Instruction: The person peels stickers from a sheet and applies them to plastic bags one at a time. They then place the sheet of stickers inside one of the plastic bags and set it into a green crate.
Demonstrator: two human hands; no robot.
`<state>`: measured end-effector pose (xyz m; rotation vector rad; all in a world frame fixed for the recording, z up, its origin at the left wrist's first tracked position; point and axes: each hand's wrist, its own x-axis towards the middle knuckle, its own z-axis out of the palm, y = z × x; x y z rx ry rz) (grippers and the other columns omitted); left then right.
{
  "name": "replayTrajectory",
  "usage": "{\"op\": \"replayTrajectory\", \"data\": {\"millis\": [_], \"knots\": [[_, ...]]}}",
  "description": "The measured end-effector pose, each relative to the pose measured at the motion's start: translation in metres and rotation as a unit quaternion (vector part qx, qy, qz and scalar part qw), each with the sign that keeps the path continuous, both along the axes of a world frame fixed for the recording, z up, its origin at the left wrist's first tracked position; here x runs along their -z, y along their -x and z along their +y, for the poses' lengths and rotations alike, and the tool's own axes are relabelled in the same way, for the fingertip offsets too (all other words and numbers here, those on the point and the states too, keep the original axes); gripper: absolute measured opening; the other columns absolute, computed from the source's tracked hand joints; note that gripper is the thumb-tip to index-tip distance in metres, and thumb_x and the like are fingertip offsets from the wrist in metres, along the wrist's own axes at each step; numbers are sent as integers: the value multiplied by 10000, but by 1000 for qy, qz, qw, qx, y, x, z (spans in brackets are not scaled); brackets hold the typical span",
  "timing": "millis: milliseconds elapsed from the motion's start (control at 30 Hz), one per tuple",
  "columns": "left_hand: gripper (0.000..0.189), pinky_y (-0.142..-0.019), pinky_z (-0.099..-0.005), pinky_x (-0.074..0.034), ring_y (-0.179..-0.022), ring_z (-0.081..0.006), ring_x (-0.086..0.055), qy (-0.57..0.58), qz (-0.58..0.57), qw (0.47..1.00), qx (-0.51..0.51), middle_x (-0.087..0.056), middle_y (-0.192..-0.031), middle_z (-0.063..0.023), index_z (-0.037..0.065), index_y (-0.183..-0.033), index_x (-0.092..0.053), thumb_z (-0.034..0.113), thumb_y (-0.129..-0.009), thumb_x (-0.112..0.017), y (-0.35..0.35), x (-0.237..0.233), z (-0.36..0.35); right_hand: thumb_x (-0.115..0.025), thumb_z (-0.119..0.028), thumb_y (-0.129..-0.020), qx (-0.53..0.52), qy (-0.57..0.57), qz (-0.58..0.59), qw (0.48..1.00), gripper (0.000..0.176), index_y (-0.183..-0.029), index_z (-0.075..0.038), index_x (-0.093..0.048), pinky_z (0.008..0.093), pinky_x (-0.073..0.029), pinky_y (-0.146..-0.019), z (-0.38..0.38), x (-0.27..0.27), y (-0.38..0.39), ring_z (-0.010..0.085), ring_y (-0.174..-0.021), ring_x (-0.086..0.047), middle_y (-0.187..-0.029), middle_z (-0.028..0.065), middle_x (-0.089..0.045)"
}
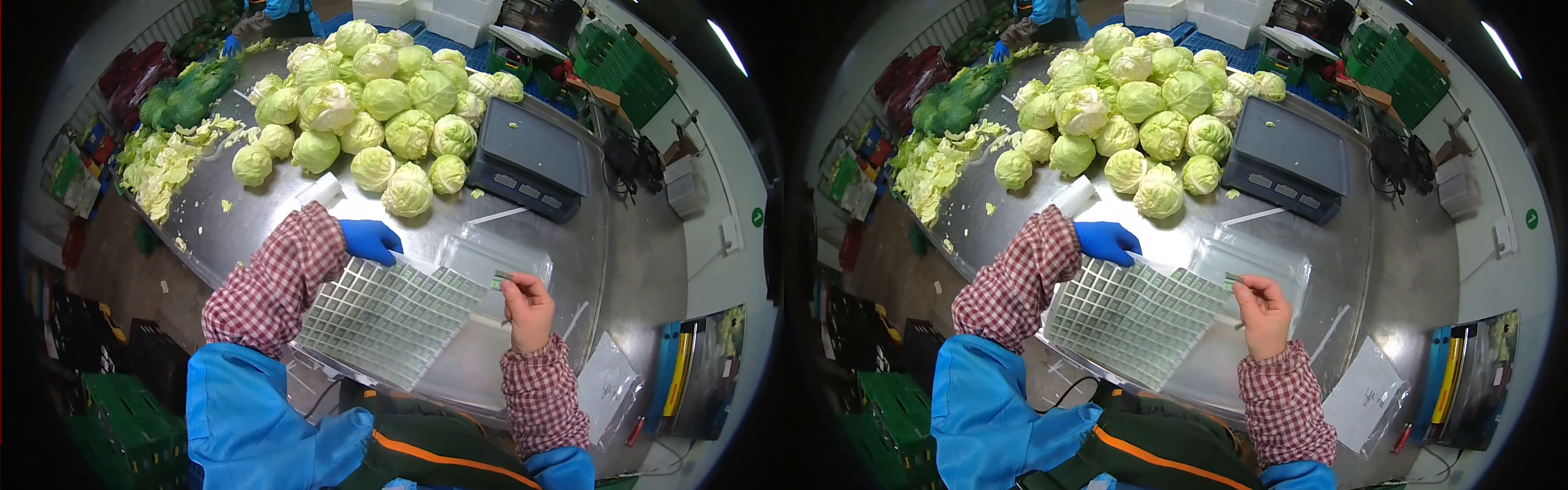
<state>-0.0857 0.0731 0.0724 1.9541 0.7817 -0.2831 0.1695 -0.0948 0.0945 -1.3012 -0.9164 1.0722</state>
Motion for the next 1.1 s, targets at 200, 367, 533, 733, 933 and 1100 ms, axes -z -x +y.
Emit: {"op": "replayTrajectory", "data": {"millis": [200,367,533,733,933,1100], "knots": [[285,-766,-272,-425,-796,-116,-548,39,-55,998,-20,-618,-849,-51,62,-976,-597,223,-742,-583,-1,-9,-8,-538,120,-676,-110,-211,-278,931,631,-1247,-40,-321,282,-437,-760,29,-20,38,213,-978,-448,-1253,194,-243],[291,-773,-273,-423,-795,-118,-545,45,-70,996,-23,-617,-849,-51,63,-989,-592,224,-746,-588,5,-14,-12,-487,172,-625,-223,-264,-473,811,678,-1244,-61,-340,327,-422,-837,42,3,47,273,-992,-449,-1304,214,-171],[308,-749,-266,-432,-789,-126,-555,72,-26,997,-34,-618,-865,-62,49,-982,-596,220,-726,-576,10,-12,-10,-487,187,-603,-241,-290,-467,800,666,-1210,-73,-400,307,-441,-787,38,21,51,251,-950,-475,-1272,208,-249],[320,-722,-283,-448,-754,-160,-571,-88,27,995,-43,-615,-833,-76,64,-980,-598,234,-709,-610,26,7,10,-519,138,-667,-18,-249,-296,922,598,-1217,-40,-368,262,-445,-739,-8,17,45,189,-853,-509,-1195,170,-352],[320,-719,-392,-437,-772,-302,-550,-382,-17,921,-68,-600,-828,-145,48,-971,-583,111,-658,-602,-17,32,-35,-576,93,-641,218,95,64,969,786,-1305,-82,-194,262,-450,-696,-103,71,-82,158,-776,-499,-1138,128,-350],[308,-812,-359,-409,-1003,-276,-476,-270,-177,932,167,-526,-1097,-68,95,-930,-604,297,-702,-649,-94,133,-170,-579,67,-654,171,138,-217,951,758,-1298,-90,-213,236,-434,-674,-118,159,-55,132,-713,-489,-1088,115,-371]]}}
